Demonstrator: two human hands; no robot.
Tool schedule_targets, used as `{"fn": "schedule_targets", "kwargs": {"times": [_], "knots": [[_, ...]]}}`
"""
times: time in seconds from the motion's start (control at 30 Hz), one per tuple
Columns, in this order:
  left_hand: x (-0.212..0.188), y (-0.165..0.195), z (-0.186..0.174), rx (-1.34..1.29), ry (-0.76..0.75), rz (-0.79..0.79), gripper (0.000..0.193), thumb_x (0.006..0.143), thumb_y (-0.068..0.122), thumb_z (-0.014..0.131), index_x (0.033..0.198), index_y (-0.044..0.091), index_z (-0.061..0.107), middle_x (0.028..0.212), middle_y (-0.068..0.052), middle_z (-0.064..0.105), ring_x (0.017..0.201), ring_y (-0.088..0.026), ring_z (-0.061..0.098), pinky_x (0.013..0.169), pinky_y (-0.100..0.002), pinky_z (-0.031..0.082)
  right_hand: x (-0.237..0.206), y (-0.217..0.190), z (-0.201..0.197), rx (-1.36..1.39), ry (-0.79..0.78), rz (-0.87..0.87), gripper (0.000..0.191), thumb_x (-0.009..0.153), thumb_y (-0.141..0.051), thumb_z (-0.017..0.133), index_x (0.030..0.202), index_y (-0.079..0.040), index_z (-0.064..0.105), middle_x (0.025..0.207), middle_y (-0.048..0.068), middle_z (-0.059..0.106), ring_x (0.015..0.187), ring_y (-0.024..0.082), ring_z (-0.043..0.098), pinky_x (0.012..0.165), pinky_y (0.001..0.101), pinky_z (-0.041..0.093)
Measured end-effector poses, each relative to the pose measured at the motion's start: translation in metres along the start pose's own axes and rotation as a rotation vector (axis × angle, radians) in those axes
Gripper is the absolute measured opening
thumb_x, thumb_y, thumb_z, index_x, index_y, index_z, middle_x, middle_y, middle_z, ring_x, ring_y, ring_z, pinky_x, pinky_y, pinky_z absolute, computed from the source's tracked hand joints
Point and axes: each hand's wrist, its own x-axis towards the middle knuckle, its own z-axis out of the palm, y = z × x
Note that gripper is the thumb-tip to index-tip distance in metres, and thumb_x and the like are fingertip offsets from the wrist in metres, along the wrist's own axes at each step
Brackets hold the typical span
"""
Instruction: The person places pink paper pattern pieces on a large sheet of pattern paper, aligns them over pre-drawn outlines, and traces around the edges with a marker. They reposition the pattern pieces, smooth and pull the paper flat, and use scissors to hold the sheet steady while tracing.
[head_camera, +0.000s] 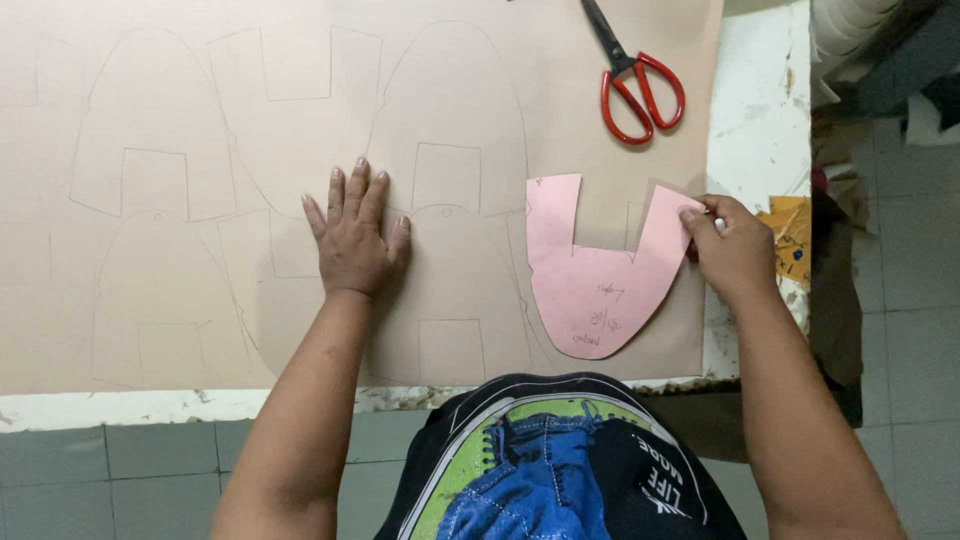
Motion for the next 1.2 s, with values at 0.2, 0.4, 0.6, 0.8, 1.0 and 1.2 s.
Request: {"fn": "schedule_targets", "kwargs": {"times": [0.2, 0.4, 0.6, 0.8, 1.0, 1.2], "knots": [[0.006, -0.002, 0.008, 0.005, 0.023, -0.001, 0.063, 0.098, 0.048, 0.054, 0.154, 0.020, 0.048, 0.168, -0.004, 0.031, 0.157, -0.029, 0.019, 0.125, -0.062, 0.001, 0.005, -0.011, 0.002, 0.312, -0.033, 0.095, 0.047, 0.092, -0.015, 0.075, 0.134, 0.000, 0.061, 0.090, 0.004, 0.067, 0.076, 0.012, 0.064, 0.065, 0.0261, 0.051], [0.006, 0.000, 0.008, -0.002, 0.018, 0.011, 0.061, 0.097, 0.047, 0.054, 0.153, 0.022, 0.049, 0.168, -0.005, 0.031, 0.156, -0.030, 0.020, 0.123, -0.062, 0.001, -0.011, -0.012, 0.002, 0.420, -0.148, 0.223, 0.046, 0.089, -0.011, 0.077, 0.130, 0.002, 0.063, 0.098, 0.002, 0.067, 0.081, 0.011, 0.062, 0.064, 0.0257, 0.049], [0.010, 0.000, 0.012, 0.040, 0.034, 0.015, 0.063, 0.098, 0.049, 0.053, 0.155, 0.022, 0.047, 0.168, -0.005, 0.030, 0.156, -0.030, 0.019, 0.124, -0.062, 0.001, -0.043, -0.002, 0.015, 0.423, -0.218, 0.288, 0.048, 0.087, -0.011, 0.073, 0.132, -0.001, 0.060, 0.102, 0.007, 0.074, 0.088, 0.014, 0.068, 0.072, 0.0263, 0.054], [0.013, 0.006, 0.023, 0.059, 0.060, 0.037, 0.062, 0.100, 0.050, 0.052, 0.155, 0.023, 0.047, 0.168, -0.004, 0.030, 0.155, -0.029, 0.021, 0.123, -0.063, 0.001, -0.058, 0.003, 0.015, 0.355, -0.362, 0.308, 0.050, 0.085, -0.009, 0.074, 0.132, 0.000, 0.057, 0.095, 0.014, 0.073, 0.088, 0.023, 0.068, 0.075, 0.0375, 0.054], [0.009, 0.016, 0.020, 0.021, 0.020, 0.008, 0.061, 0.099, 0.048, 0.054, 0.154, 0.022, 0.049, 0.168, -0.004, 0.031, 0.156, -0.030, 0.021, 0.124, -0.062, 0.003, -0.054, -0.029, -0.037, 0.325, 0.114, 0.339, 0.033, 0.095, -0.009, 0.070, 0.127, -0.002, 0.065, 0.104, 0.007, 0.064, 0.091, 0.020, 0.065, 0.071, 0.0331, 0.058], [0.008, 0.017, 0.019, 0.019, 0.042, 0.020, 0.062, 0.098, 0.048, 0.055, 0.154, 0.021, 0.050, 0.168, -0.004, 0.032, 0.156, -0.030, 0.022, 0.124, -0.063, 0.003, -0.080, -0.058, -0.075, 0.395, 0.004, -0.201, 0.029, 0.102, -0.008, 0.066, 0.127, 0.005, 0.060, 0.112, 0.015, 0.069, 0.099, 0.022, 0.071, 0.084, 0.0368, 0.063]]}}
